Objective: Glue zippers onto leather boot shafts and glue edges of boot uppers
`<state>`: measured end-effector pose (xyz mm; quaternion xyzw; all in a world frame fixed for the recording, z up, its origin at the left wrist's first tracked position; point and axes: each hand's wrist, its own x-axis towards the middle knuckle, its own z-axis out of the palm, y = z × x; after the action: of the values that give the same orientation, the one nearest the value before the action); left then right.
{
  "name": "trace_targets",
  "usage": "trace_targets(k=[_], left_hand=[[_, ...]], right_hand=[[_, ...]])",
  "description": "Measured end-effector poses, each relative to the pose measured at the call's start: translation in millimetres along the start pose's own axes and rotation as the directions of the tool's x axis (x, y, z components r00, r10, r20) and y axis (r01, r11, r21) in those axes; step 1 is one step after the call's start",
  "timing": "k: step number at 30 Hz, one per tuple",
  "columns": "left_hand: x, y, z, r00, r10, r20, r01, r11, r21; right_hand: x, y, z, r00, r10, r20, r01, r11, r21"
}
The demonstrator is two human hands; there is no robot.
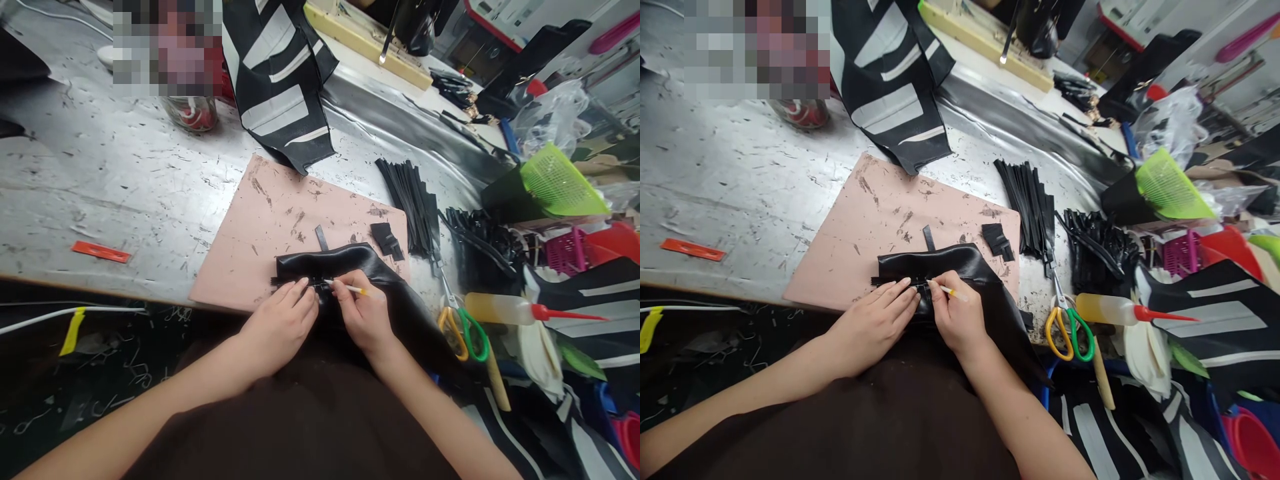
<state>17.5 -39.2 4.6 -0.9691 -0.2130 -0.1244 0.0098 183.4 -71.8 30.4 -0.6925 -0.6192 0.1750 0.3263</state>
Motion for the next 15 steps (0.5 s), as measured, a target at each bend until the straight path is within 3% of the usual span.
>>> trace_targets(k=[15], left_hand=[[0.7,0.2,0.2,0.999,0.006,0.033,-0.006,1.000,-0.004]], right_hand=[[-0.4,-1.2,-2.4,0.999,0.009,0.033,-0.008,1.000,-0.020]])
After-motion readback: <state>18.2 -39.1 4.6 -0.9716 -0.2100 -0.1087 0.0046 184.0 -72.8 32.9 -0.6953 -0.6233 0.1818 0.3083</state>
